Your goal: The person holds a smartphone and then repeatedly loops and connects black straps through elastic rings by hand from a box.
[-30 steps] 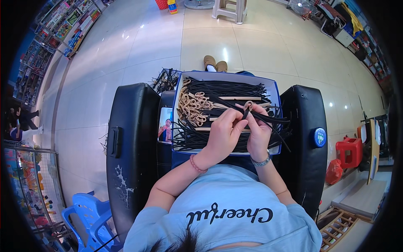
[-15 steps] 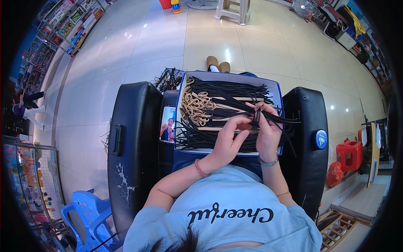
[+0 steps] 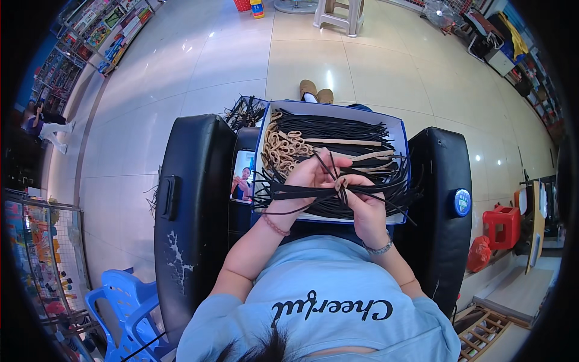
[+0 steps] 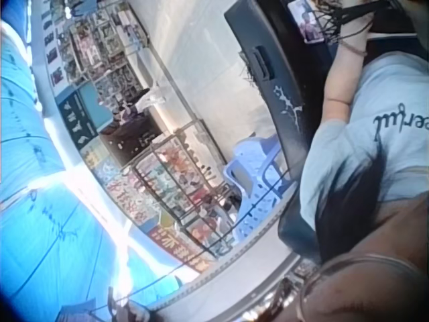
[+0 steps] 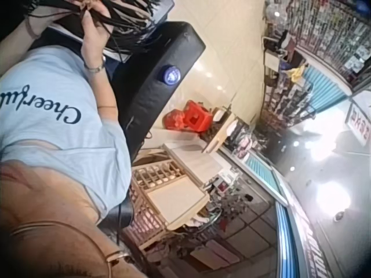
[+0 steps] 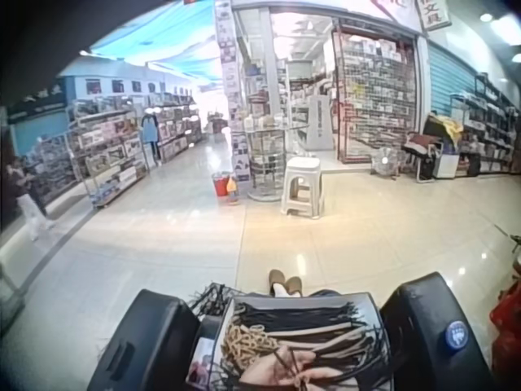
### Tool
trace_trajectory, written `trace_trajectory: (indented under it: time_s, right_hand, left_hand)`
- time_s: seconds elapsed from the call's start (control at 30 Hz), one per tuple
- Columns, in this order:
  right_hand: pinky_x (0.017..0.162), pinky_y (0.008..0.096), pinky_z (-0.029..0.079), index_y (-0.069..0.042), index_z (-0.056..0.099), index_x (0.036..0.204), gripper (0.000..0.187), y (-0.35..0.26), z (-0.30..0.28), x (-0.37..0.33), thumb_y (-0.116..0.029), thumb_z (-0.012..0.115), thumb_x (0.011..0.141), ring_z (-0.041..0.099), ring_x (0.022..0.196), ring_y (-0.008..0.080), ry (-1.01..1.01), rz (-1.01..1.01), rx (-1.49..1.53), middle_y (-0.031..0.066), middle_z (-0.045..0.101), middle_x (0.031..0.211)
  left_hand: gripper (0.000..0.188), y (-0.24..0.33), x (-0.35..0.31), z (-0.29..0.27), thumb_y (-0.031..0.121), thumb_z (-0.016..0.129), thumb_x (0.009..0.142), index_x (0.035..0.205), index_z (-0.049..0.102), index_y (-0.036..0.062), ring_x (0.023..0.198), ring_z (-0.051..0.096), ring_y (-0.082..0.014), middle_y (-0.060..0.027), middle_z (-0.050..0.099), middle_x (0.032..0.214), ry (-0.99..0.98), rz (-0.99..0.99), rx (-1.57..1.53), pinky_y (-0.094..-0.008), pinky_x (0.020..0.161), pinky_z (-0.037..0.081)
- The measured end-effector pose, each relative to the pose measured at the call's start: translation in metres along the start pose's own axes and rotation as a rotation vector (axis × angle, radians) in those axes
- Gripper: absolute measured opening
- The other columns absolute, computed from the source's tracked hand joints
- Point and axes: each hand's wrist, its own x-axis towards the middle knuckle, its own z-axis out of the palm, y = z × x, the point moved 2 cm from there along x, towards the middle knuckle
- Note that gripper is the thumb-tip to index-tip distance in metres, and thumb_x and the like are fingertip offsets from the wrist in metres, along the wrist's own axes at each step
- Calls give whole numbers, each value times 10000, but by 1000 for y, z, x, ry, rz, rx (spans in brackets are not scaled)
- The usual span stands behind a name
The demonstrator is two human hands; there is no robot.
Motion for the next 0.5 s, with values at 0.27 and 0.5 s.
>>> trace_trajectory:
  time_s: [0.27, 0.5]
  right_hand:
    - [830, 249, 475, 31, 571, 1015, 181, 0, 0, 4, 4, 583, 836, 591, 870, 117, 21, -4, 67, 68, 620, 960]
    - [859, 251, 461, 32, 567, 1038, 197, 1, 0, 4, 5, 567, 842, 596, 895, 135, -40, -13, 38, 78, 618, 969]
  left_hand:
    - [450, 1, -5, 10, 351, 411, 963, 1059, 571, -58, 645, 555, -51, -10, 575, 736, 37, 127, 70, -152, 557, 451]
    - [318, -3, 10, -15, 285, 483, 946, 937, 592, -14, 513, 447, -31, 40, 489, 601, -102, 104, 123, -166, 462, 373]
